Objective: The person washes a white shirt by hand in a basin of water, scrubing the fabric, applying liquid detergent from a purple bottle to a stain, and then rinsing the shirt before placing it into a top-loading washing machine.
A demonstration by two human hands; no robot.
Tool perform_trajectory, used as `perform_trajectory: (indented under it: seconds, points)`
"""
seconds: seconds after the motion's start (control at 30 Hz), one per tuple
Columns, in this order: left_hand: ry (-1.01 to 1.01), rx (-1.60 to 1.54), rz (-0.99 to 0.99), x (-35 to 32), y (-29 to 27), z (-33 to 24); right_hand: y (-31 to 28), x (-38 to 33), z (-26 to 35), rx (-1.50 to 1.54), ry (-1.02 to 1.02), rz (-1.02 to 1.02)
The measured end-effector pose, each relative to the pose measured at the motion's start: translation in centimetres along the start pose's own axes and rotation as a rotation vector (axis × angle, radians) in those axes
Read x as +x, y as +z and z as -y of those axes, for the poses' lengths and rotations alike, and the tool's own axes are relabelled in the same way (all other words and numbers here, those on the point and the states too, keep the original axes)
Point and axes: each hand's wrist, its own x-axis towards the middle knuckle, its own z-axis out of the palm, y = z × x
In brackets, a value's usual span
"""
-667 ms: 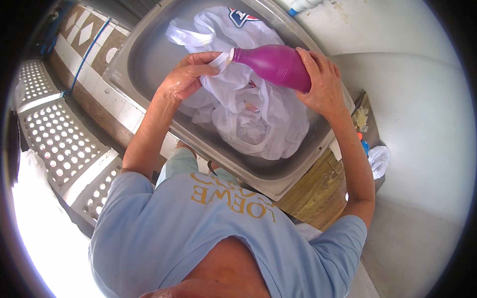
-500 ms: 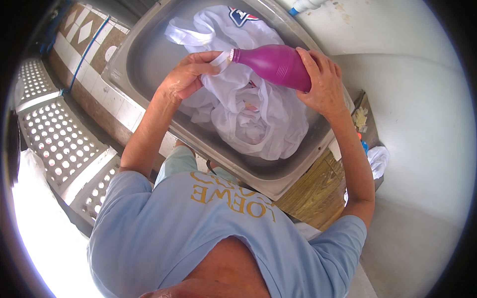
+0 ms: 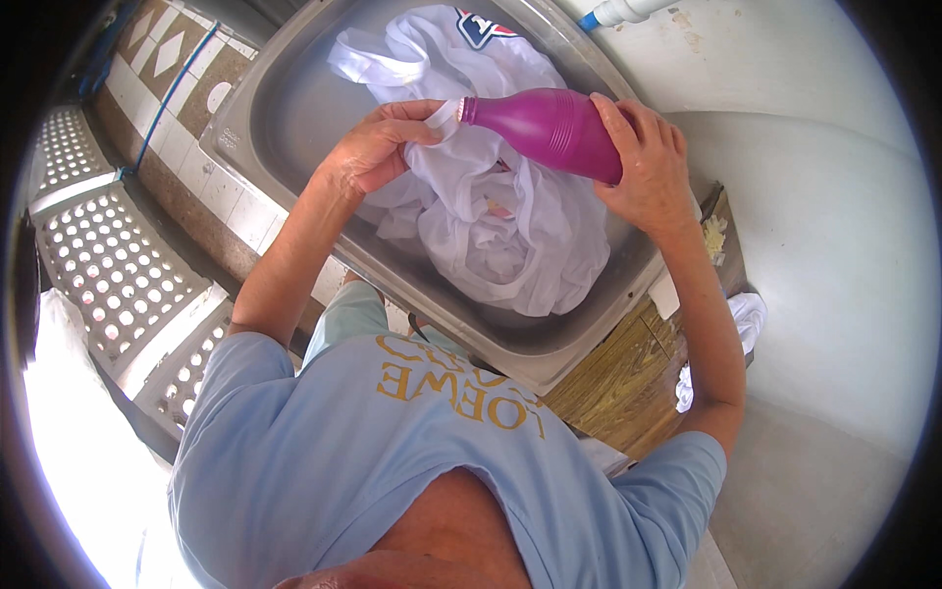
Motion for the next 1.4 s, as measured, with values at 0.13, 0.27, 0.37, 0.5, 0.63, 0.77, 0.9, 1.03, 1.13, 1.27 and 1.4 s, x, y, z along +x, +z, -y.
perform_trajectory:
  seconds: [0.13, 0.27, 0.37, 0.5, 0.63, 0.77, 0.9, 1.03, 1.13, 1.27, 1.4]
  points:
    - [-0.004, 0.028, -0.008, 0.1, -0.1, 0.1, -0.4, 0.1, 0.2, -0.015, 0.003, 0.011]
    - [-0.014, 0.044, 0.001, 0.0, -0.3, 0.2, -0.5, 0.0, 0.5, -0.036, 0.013, 0.022]
    - [0.001, 0.058, 0.071, -0.1, -0.4, 0.1, -0.3, -0.4, 0.6, -0.002, 0.02, -0.003]
    - [0.035, 0.109, 0.073, -0.4, 0.8, -0.4, 1.5, -1.7, 0.6, 0.242, 0.098, -0.028]
    - [0.096, 0.275, 0.122, -0.3, 0.3, -0.5, 4.0, -3.2, 1.4, 0.72, 0.253, -0.245]
    - [0.133, 0.4, 0.094, -0.6, 0.2, -0.8, 1.8, -6.4, 2.3, 0.915, 0.527, -0.458]
    - [0.159, 0.412, 0.088, -0.2, 0.0, 0.3, -0.9, -12.3, 0.0, 0.955, 0.721, -0.657]
    - [0.146, 0.484, 0.046, -0.5, 1.0, 1.1, -2.8, -18.1, -6.2, 0.854, 0.858, -0.966]
    - [0.162, 0.511, 0.064, -0.5, 1.9, 1.6, -2.2, -21.8, -12.5, 0.714, 0.85, -1.143]
    - [0.181, 0.619, 0.027, -1.4, 2.2, 1.6, 1.0, -26.1, -19.7, 0.592, 0.958, -1.19]
    - [0.148, 0.646, 0.026, -1.4, 4.3, 1.5, 2.9, -29.6, -21.0, 0.467, 0.977, -1.118]
